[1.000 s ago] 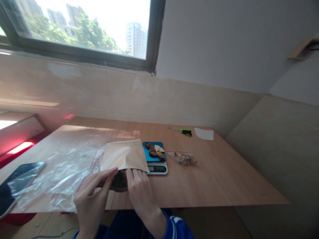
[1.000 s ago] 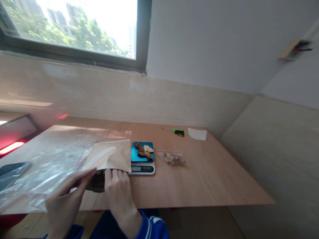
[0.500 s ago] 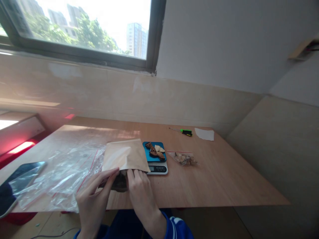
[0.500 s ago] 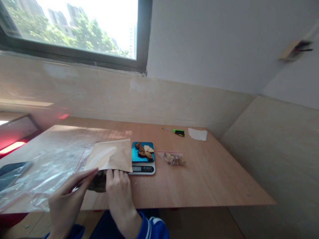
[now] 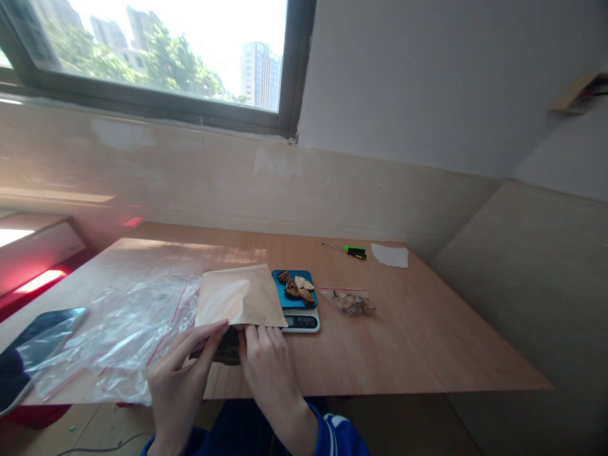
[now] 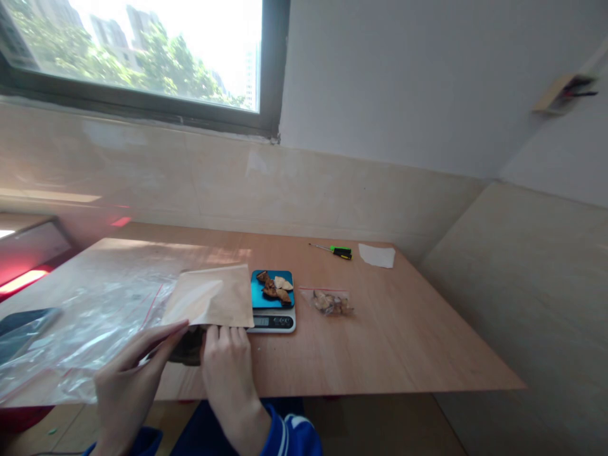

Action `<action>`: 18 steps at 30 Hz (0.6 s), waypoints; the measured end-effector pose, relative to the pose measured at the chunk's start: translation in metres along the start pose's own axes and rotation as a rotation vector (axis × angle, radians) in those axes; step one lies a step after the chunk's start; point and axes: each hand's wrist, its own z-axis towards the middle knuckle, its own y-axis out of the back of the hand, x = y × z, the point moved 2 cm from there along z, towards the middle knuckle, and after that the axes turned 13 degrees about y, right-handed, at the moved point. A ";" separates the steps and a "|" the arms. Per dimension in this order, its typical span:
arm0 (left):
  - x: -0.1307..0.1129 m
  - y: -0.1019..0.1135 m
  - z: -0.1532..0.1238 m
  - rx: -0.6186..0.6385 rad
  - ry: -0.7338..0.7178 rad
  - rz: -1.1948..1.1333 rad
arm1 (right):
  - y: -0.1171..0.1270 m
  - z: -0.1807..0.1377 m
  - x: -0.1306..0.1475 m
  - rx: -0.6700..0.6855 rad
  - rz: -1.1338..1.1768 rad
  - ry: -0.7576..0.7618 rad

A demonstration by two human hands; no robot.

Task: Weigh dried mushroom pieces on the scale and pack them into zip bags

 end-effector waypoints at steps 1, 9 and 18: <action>-0.001 0.000 0.000 0.004 0.002 -0.002 | 0.000 0.000 0.000 0.005 0.001 -0.003; -0.006 0.000 -0.001 0.007 -0.024 -0.026 | 0.003 -0.003 -0.001 -0.018 -0.003 -0.008; 0.001 0.001 0.001 0.009 0.004 -0.029 | 0.002 -0.003 0.001 0.022 0.014 0.029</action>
